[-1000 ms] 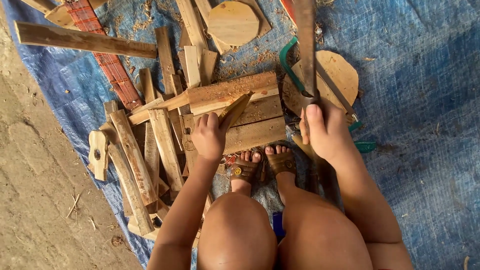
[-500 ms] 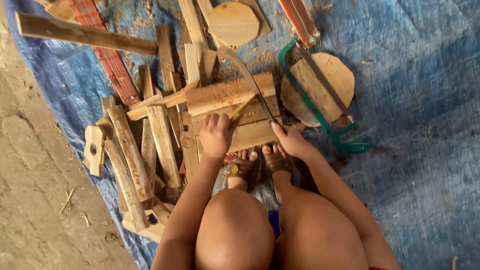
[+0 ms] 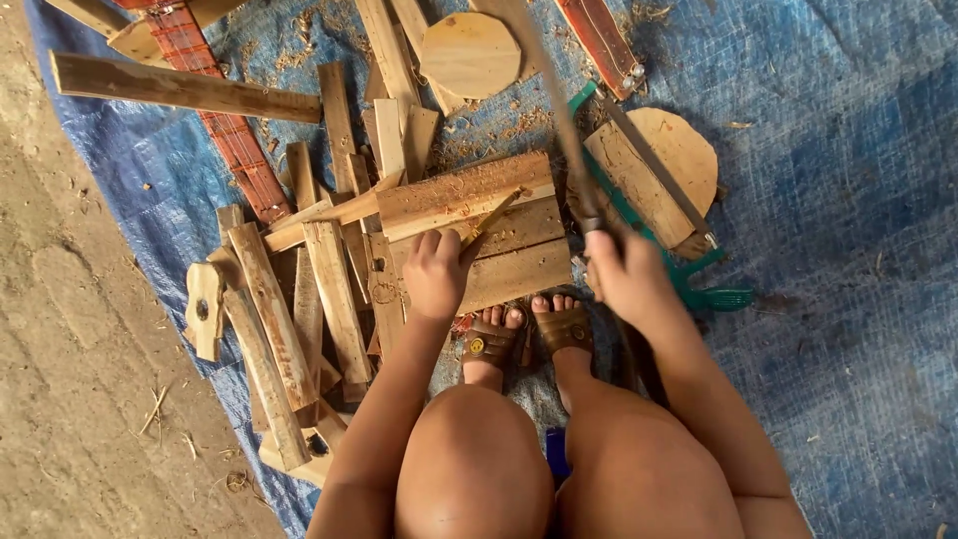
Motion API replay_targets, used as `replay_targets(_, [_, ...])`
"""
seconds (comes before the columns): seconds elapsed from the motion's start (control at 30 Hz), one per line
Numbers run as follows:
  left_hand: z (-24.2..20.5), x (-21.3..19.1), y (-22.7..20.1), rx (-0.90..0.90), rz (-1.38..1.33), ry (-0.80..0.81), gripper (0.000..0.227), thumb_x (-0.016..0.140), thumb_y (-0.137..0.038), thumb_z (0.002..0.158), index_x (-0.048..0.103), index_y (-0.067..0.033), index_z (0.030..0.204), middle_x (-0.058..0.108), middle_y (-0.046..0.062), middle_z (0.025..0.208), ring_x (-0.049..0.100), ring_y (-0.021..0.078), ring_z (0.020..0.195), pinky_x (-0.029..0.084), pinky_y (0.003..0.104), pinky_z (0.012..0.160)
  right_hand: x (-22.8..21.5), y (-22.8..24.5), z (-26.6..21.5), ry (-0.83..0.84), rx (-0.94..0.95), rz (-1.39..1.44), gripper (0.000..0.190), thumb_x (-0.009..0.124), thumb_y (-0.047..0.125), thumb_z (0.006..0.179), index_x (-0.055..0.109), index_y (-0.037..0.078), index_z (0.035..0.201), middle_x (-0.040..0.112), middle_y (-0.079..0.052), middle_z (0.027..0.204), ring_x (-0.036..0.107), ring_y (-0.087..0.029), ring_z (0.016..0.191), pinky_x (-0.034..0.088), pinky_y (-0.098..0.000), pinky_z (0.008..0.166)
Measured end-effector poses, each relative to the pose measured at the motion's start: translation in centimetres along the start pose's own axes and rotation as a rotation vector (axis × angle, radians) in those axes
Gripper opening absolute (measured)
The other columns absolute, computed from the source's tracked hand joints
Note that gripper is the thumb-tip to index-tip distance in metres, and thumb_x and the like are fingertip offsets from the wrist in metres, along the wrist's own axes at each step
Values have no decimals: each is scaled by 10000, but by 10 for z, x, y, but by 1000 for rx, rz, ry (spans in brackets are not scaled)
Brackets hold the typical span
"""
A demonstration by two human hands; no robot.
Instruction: A person uses a curved blade to shave and shape a piece of wood while sitting on the floor.
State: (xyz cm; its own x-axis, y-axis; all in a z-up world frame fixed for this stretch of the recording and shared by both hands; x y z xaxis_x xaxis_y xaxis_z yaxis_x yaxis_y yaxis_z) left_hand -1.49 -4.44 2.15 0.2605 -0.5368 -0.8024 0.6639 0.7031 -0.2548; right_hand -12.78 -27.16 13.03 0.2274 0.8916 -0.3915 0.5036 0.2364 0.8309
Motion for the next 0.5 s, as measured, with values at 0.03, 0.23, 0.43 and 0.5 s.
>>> replay_targets(0.03, [3, -2, -1, 2, -2, -1, 478, 895, -380, 786, 493, -136, 702, 477, 31, 674, 640, 262, 667, 549, 286, 610, -7, 3, -5, -4, 0, 0, 414, 457, 312, 1077, 619, 53, 797, 580, -99, 437, 622, -262, 429, 532, -363, 540])
replay_targets(0.23, [8, -12, -10, -21, 49, -23, 483, 882, -394, 789, 482, -140, 695, 457, 31, 664, 625, 244, 642, 533, 268, 587, 16, -37, -7, -122, -8, -111, 443, 433, 402, 1024, 593, 83, 764, 587, -126, 456, 642, -286, 484, 527, -411, 574])
replay_targets(0.43, [6, -7, -50, 306, 222, -7, 261, 720, -212, 871, 512, -167, 721, 435, 43, 663, 570, 253, 625, 507, 294, 552, 62, -141, 14, 319, 350, -43, 740, 364, 543, 1084, 643, -34, 715, 625, -187, 480, 661, -325, 459, 557, -436, 570])
replay_targets(0.5, [-16, 12, -28, 263, 199, 39, 235, 746, -292, 859, 565, -198, 740, 474, 7, 684, 602, 240, 647, 508, 294, 533, 60, -147, 12, 328, 303, 30, 745, 373, 523, 1100, 653, -32, 688, 620, -172, 471, 627, -280, 385, 545, -405, 503])
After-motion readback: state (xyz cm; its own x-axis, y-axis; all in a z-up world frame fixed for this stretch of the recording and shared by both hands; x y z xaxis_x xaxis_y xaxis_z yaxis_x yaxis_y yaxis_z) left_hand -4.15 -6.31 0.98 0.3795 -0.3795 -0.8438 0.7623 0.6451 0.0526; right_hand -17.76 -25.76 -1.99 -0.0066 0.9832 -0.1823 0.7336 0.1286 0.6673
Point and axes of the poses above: each hand's wrist, its own z-axis towards the middle knuckle, its own x-axis out of the palm, y = z × x, the point moved 4 cm from there along z, towards the middle knuckle
